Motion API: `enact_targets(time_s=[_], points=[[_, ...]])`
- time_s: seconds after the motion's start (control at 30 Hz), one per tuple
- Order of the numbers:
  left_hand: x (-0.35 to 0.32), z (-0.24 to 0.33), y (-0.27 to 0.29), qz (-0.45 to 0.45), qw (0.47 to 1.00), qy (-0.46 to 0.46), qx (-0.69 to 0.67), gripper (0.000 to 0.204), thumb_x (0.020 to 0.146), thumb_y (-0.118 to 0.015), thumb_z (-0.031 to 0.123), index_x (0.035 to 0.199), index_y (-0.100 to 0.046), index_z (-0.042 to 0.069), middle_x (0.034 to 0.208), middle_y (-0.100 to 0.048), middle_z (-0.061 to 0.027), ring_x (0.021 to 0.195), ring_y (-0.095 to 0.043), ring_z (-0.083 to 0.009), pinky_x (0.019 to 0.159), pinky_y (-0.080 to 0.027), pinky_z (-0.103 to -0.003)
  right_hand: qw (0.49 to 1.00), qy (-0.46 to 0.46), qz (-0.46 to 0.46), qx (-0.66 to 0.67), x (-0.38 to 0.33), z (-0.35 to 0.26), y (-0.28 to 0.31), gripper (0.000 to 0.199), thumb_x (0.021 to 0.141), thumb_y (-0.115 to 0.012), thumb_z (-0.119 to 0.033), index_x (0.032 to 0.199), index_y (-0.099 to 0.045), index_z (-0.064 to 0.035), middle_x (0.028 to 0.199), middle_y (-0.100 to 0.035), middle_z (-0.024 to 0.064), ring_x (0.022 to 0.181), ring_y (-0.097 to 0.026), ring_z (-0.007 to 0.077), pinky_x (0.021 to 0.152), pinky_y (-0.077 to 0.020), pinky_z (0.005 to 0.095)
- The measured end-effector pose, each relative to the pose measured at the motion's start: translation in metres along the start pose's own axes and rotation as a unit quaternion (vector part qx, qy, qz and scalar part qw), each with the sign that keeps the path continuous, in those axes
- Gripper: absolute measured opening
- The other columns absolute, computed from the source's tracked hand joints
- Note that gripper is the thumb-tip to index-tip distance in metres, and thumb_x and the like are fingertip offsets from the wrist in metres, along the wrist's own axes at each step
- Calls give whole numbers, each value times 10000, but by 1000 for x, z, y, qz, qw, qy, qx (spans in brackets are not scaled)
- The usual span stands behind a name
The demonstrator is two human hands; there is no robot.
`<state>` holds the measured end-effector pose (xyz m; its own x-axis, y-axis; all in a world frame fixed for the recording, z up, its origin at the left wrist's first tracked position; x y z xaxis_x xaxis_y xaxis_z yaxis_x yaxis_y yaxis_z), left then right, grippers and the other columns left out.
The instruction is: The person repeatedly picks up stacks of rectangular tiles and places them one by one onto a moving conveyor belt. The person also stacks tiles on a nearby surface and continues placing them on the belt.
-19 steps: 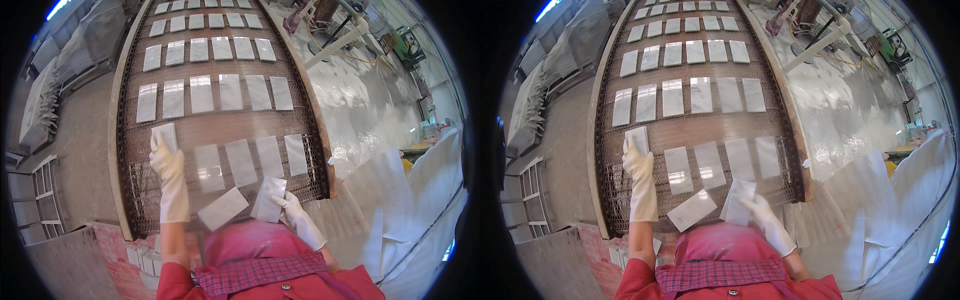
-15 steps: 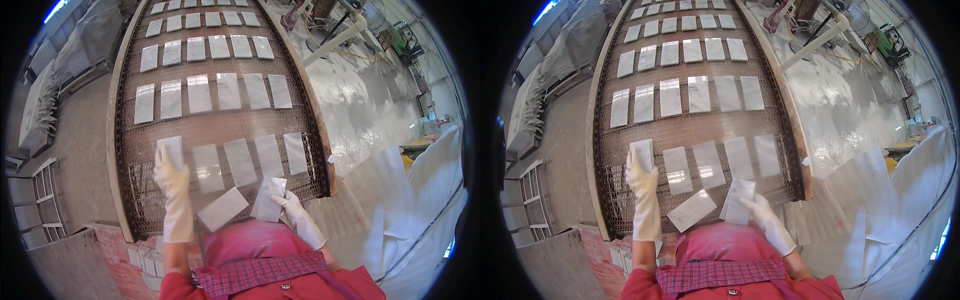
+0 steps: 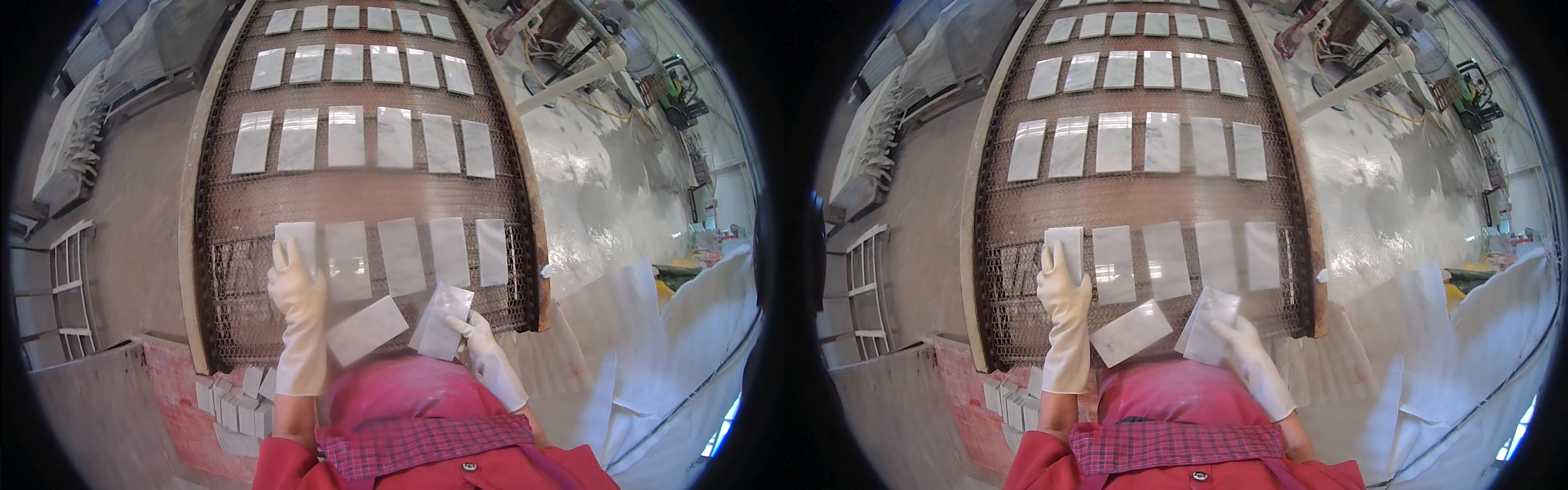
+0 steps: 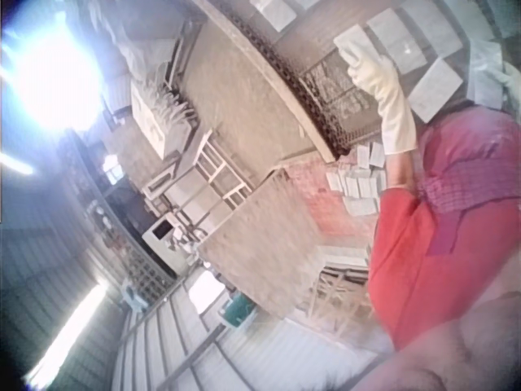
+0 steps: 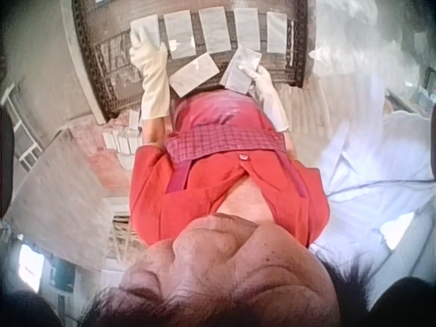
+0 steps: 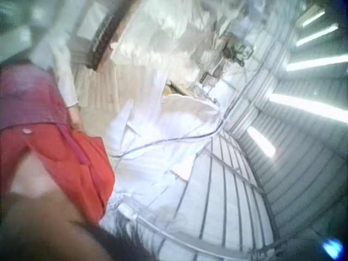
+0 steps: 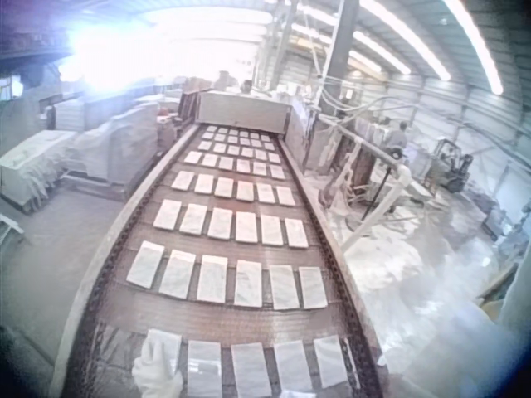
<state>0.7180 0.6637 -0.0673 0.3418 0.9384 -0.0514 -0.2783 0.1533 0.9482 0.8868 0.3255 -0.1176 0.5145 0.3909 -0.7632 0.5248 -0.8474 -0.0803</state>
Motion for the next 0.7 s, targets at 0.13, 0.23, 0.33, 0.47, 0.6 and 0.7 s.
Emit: enact_targets(time_s=[0.13, 0.23, 0.33, 0.47, 0.6, 0.7], points=[[1, -6, 7, -20, 999, -14, -42, 864, 756, -856, 230, 1512, -453, 117, 1567, -437, -167, 1243, -572, -391, 1085, -483, -462, 999, -1, 4, -35, -1, -5, -1, 437, 965, -703, -132, 1363, -585, 7, 1277, -676, 119, 1135, -676, 219, 967, -551, 375], [4, -16, 18, -1, 991, -21, -128, 875, 736, -874, 197, 1507, -467, 118, 1563, -449, -157, 1329, -532, -374, 1141, -444, -448, 998, 1, 2, -56, 2, -4, 1, 442, 965, -706, -138, 1363, -584, 12, 1279, -675, 123, 1136, -676, 222, 972, -551, 377], [10, -33, 28, 39, 987, -7, -156, 849, 743, -867, 197, 1495, -482, 114, 1574, -445, -152, 1369, -507, -375, 1160, -427, -435, 998, 4, 6, -61, 2, -5, 2, 455, 965, -707, -142, 1369, -575, 18, 1283, -673, 128, 1138, -676, 229, 983, -549, 381], [26, -64, 33, 45, 998, 33, -36, 806, 780, -839, 243, 1494, -483, 126, 1584, -440, -158, 1286, -556, -403, 1104, -469, -433, 999, 9, 8, -32, -4, -9, -3, 457, 972, -690, -120, 1386, -558, 21, 1294, -667, 129, 1151, -672, 240, 1000, -544, 402], [36, -79, 32, 51, 999, -10, 0, 836, 766, -846, 228, 1510, -472, 155, 1578, -448, -158, 1230, -576, -398, 1083, -479, -448, 1000, 7, 3, -24, -8, -12, -8, 445, 980, -664, -83, 1395, -545, 24, 1305, -659, 126, 1172, -661, 247, 1021, -535, 426], [33, -88, 28, 55, 998, -3, -24, 820, 771, -840, 183, 1506, -477, 147, 1574, -456, -151, 1279, -554, -386, 1114, -457, -446, 1000, 13, -5, -27, -5, -11, -9, 448, 977, -667, -82, 1395, -544, 24, 1309, -658, 124, 1181, -656, 246, 1033, -528, 427]])
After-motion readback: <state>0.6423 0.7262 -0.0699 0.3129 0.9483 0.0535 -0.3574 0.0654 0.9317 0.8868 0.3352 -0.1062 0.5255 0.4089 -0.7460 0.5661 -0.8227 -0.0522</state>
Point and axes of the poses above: each hand's wrist, its own x-axis towards the middle knuckle, its own y-axis out of the back of the hand, z = x × y, the point moved 8 cm from there along x, towards the middle knuckle
